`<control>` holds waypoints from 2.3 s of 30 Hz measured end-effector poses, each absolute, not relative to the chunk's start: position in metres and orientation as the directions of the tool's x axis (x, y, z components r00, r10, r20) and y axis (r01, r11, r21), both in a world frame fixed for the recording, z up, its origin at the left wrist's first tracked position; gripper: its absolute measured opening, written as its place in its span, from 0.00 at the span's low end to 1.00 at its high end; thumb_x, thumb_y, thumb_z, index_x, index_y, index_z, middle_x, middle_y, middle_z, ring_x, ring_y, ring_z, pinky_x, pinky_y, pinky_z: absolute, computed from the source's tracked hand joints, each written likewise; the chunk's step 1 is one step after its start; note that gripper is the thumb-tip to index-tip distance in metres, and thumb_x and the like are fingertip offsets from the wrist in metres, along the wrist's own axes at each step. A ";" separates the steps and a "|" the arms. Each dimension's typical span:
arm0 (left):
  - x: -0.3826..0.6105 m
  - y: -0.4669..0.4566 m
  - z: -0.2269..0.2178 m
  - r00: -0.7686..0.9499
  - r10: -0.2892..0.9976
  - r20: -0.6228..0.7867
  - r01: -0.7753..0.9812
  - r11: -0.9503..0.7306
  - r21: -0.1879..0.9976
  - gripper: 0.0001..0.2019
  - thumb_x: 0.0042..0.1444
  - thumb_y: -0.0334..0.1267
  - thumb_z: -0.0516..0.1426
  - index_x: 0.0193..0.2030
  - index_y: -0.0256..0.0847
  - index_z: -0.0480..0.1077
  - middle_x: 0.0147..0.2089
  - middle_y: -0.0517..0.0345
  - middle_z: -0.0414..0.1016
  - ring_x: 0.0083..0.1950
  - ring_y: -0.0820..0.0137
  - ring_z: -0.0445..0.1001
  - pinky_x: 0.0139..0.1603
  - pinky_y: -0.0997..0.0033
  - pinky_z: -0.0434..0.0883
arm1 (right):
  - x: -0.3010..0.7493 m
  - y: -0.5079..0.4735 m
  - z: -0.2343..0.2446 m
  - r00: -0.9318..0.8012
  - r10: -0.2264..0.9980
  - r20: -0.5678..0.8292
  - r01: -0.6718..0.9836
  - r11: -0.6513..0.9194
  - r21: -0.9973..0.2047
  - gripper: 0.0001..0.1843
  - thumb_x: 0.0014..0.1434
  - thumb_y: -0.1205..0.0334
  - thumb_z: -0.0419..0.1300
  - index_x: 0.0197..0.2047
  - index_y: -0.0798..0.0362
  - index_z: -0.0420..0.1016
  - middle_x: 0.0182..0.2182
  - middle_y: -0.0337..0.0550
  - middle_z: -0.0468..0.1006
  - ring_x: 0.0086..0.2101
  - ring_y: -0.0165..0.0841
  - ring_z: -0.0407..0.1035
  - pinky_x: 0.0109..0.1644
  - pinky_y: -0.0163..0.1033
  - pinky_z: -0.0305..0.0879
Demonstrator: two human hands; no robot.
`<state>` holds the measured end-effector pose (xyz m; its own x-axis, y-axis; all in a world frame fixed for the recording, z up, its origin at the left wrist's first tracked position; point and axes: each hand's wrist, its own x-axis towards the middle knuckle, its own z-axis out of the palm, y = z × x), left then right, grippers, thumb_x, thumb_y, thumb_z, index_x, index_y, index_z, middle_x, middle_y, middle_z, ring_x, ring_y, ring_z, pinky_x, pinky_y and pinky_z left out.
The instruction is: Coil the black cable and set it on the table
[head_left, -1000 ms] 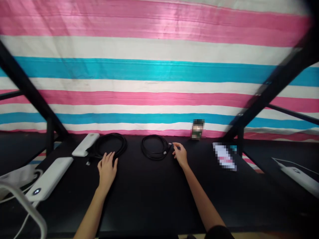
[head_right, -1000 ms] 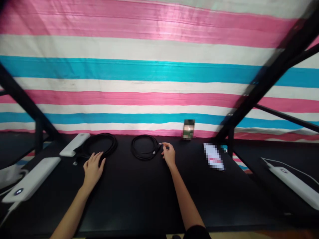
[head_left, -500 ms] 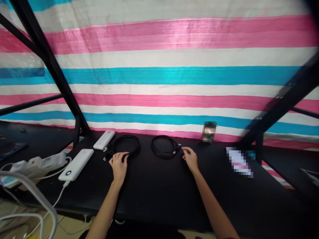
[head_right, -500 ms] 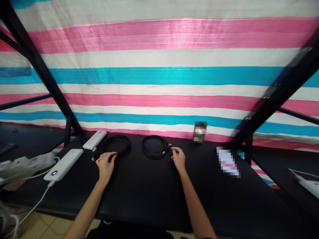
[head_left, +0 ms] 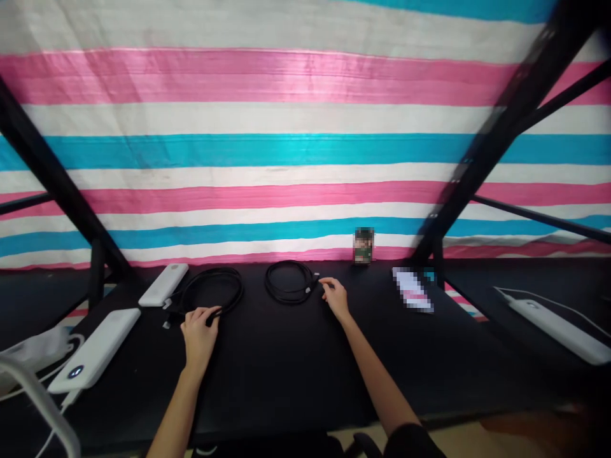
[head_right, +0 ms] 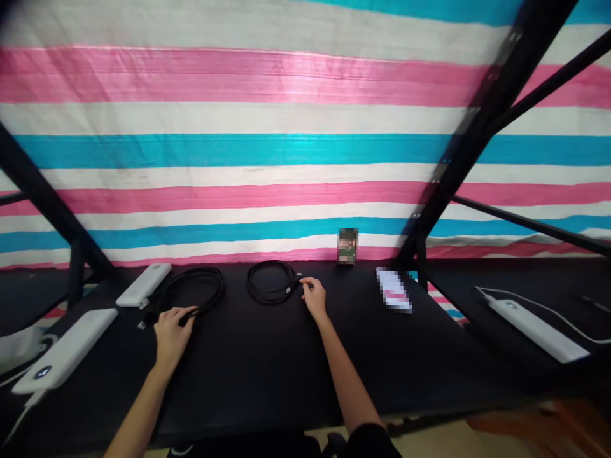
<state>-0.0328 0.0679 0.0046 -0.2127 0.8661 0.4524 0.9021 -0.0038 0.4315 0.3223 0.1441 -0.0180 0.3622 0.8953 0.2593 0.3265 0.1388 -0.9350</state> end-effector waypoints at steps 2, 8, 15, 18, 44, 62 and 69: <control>-0.031 0.068 0.005 -0.199 0.870 0.451 0.914 -0.002 0.406 0.11 0.54 0.41 0.54 0.40 0.45 0.75 0.39 0.53 0.74 0.46 0.59 0.66 0.45 0.60 0.60 | 0.322 0.144 -0.018 0.350 0.898 0.268 0.334 0.148 -0.931 0.13 0.48 0.58 0.51 0.32 0.55 0.74 0.29 0.41 0.74 0.17 0.25 0.64 0.19 0.31 0.60; -0.031 0.073 0.004 -0.161 0.884 0.440 0.938 -0.002 0.348 0.12 0.56 0.41 0.52 0.41 0.45 0.75 0.39 0.53 0.74 0.46 0.59 0.66 0.44 0.61 0.60 | 0.322 0.146 -0.017 0.325 0.902 0.285 0.352 0.164 -0.922 0.13 0.48 0.59 0.51 0.30 0.55 0.74 0.29 0.40 0.73 0.16 0.24 0.63 0.20 0.31 0.61; -0.028 0.074 0.008 -0.169 0.910 0.378 0.944 0.038 0.329 0.10 0.54 0.43 0.54 0.38 0.42 0.73 0.39 0.52 0.75 0.46 0.58 0.67 0.46 0.58 0.60 | 0.324 0.150 -0.021 0.310 0.904 0.293 0.371 0.169 -0.913 0.12 0.49 0.61 0.51 0.30 0.55 0.74 0.31 0.40 0.74 0.16 0.23 0.63 0.22 0.32 0.61; -0.026 0.073 0.011 -0.164 0.917 0.364 0.951 0.049 0.305 0.10 0.55 0.42 0.54 0.38 0.42 0.72 0.39 0.53 0.75 0.46 0.59 0.67 0.45 0.58 0.59 | 0.325 0.150 -0.022 0.304 0.906 0.295 0.381 0.168 -0.909 0.12 0.49 0.61 0.51 0.30 0.54 0.74 0.31 0.40 0.74 0.16 0.23 0.63 0.23 0.32 0.62; -0.024 0.069 0.009 -0.131 0.926 0.353 0.954 0.021 0.299 0.13 0.55 0.47 0.53 0.37 0.43 0.74 0.41 0.52 0.71 0.47 0.59 0.65 0.45 0.56 0.62 | 0.324 0.147 -0.021 0.295 0.912 0.285 0.423 0.143 -0.895 0.11 0.48 0.64 0.52 0.28 0.52 0.75 0.30 0.37 0.75 0.17 0.24 0.65 0.26 0.33 0.64; -0.034 0.076 -0.009 -0.117 0.907 0.405 0.930 -0.042 0.365 0.16 0.54 0.50 0.52 0.36 0.41 0.73 0.39 0.51 0.71 0.44 0.58 0.66 0.40 0.60 0.65 | 0.328 0.153 -0.018 0.458 0.869 0.186 0.176 0.116 -0.977 0.25 0.49 0.57 0.52 0.50 0.55 0.67 0.40 0.45 0.71 0.16 0.23 0.65 0.12 0.29 0.57; -0.037 0.080 -0.016 -0.116 0.897 0.427 0.920 -0.064 0.386 0.17 0.53 0.51 0.51 0.35 0.40 0.74 0.38 0.51 0.71 0.42 0.58 0.66 0.41 0.62 0.66 | 0.339 0.168 -0.014 0.630 0.758 0.167 0.066 0.162 -0.985 0.29 0.51 0.55 0.53 0.56 0.53 0.60 0.39 0.42 0.70 0.16 0.22 0.65 0.12 0.28 0.59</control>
<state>-0.0370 0.0801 -0.0156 -0.1164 0.8968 0.4268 0.9202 -0.0643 0.3860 0.3388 0.1677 -0.0143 0.6303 0.7582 0.1672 0.0665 0.1618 -0.9846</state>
